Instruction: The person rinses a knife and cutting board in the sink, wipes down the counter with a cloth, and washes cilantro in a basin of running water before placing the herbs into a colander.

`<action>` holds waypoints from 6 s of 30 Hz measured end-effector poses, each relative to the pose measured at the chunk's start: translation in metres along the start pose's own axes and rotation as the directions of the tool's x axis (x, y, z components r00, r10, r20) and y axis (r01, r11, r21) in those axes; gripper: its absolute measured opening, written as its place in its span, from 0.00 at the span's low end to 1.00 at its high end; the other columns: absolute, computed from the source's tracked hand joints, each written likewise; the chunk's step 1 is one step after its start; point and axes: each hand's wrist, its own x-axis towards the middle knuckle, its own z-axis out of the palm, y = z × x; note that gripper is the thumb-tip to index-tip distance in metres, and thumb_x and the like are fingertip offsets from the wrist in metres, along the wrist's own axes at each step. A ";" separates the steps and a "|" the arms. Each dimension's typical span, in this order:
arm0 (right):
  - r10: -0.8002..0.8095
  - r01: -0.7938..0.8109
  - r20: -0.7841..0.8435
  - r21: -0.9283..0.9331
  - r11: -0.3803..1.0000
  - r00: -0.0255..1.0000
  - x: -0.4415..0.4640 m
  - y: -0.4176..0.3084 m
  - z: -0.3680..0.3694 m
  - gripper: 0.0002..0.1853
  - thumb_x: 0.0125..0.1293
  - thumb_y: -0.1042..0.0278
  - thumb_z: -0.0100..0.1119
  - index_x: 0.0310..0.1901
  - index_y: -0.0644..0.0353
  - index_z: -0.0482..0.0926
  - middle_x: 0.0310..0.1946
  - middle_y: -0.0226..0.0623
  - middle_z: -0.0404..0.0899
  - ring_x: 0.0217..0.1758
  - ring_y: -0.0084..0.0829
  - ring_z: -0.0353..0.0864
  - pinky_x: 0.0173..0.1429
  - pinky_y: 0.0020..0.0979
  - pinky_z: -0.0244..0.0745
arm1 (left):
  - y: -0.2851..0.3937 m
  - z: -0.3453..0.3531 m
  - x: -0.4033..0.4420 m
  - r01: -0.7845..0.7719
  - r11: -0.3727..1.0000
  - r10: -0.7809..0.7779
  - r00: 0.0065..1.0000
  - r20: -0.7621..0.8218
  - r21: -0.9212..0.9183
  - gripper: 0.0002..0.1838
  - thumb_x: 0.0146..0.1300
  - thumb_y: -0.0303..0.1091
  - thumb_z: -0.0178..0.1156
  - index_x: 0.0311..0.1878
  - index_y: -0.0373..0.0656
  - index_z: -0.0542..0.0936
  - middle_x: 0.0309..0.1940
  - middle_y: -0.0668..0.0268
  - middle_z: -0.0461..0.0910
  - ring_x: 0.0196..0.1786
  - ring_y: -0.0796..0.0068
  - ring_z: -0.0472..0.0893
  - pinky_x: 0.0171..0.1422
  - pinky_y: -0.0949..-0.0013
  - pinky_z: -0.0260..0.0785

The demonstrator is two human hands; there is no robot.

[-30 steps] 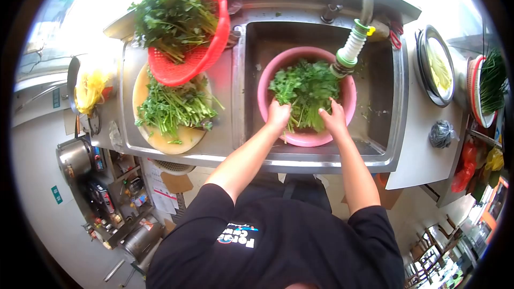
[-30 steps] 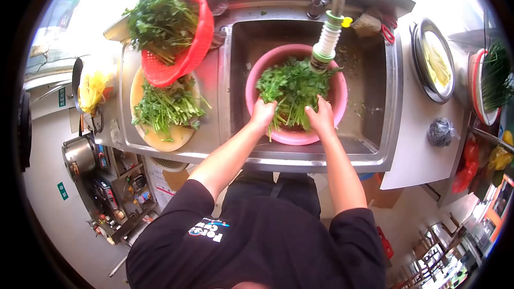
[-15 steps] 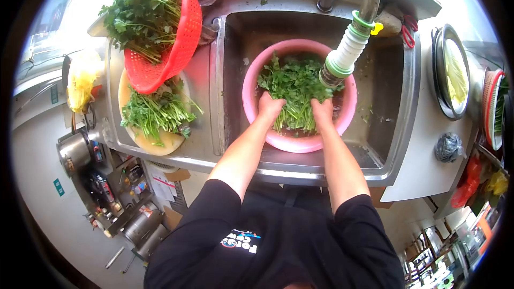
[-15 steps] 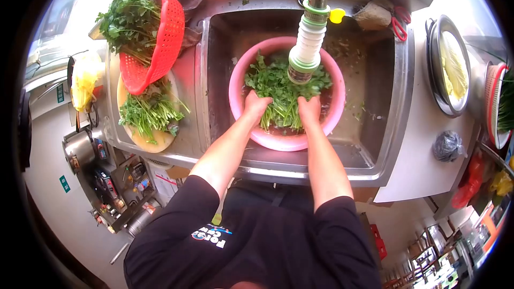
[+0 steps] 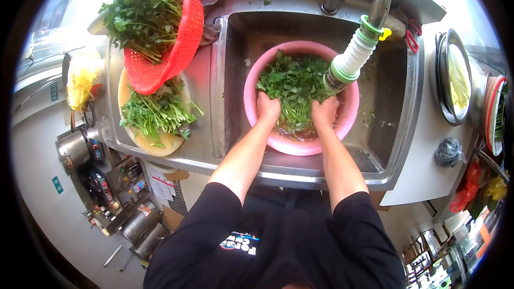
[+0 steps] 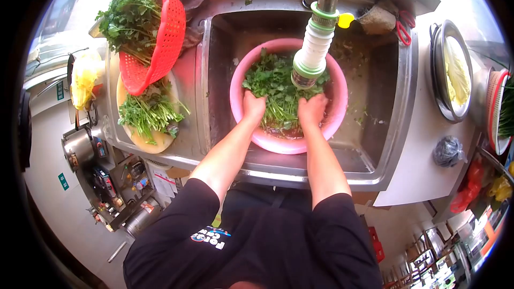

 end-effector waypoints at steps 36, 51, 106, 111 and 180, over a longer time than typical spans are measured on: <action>-0.212 0.125 0.266 0.310 0.943 0.940 -0.002 0.020 -0.015 0.31 0.53 0.65 0.68 0.57 0.70 0.69 0.49 0.62 0.77 0.58 0.57 0.75 0.63 0.47 0.69 | 0.002 -0.009 -0.009 -0.060 0.993 0.042 0.985 0.165 0.101 0.21 0.56 0.25 0.61 0.55 0.31 0.75 0.47 0.48 0.82 0.50 0.54 0.82 0.57 0.60 0.71; -0.053 0.073 0.248 -0.071 0.995 0.967 0.004 0.012 -0.022 0.41 0.54 0.62 0.70 0.66 0.71 0.62 0.64 0.63 0.67 0.68 0.55 0.68 0.72 0.43 0.64 | 0.006 -0.003 -0.012 -0.017 0.888 -0.097 0.969 0.226 0.459 0.43 0.51 0.38 0.72 0.68 0.36 0.64 0.54 0.45 0.78 0.60 0.49 0.78 0.66 0.57 0.70; -0.062 0.013 0.133 0.341 0.940 0.989 0.007 0.027 -0.023 0.29 0.58 0.62 0.67 0.56 0.73 0.72 0.53 0.60 0.78 0.58 0.55 0.77 0.64 0.43 0.69 | 0.006 -0.010 -0.011 0.189 0.950 -0.149 0.974 0.173 -0.250 0.22 0.65 0.31 0.55 0.60 0.33 0.74 0.53 0.55 0.80 0.52 0.64 0.79 0.59 0.63 0.69; 0.041 -0.297 0.405 0.595 0.747 0.914 -0.016 -0.003 -0.021 0.33 0.56 0.62 0.73 0.58 0.74 0.72 0.56 0.54 0.78 0.59 0.43 0.78 0.65 0.38 0.68 | 0.000 0.007 -0.020 0.113 0.941 -0.062 0.984 0.169 -0.318 0.24 0.62 0.32 0.58 0.61 0.32 0.73 0.53 0.54 0.80 0.54 0.61 0.79 0.61 0.63 0.68; -0.082 -0.174 0.400 0.565 0.807 0.913 -0.088 -0.053 -0.073 0.15 0.67 0.68 0.58 0.49 0.72 0.77 0.40 0.41 0.82 0.40 0.29 0.79 0.42 0.35 0.74 | 0.098 -0.051 -0.109 0.511 0.696 -0.204 0.814 0.544 -0.505 0.10 0.69 0.27 0.57 0.47 0.30 0.80 0.39 0.57 0.83 0.39 0.68 0.83 0.43 0.63 0.76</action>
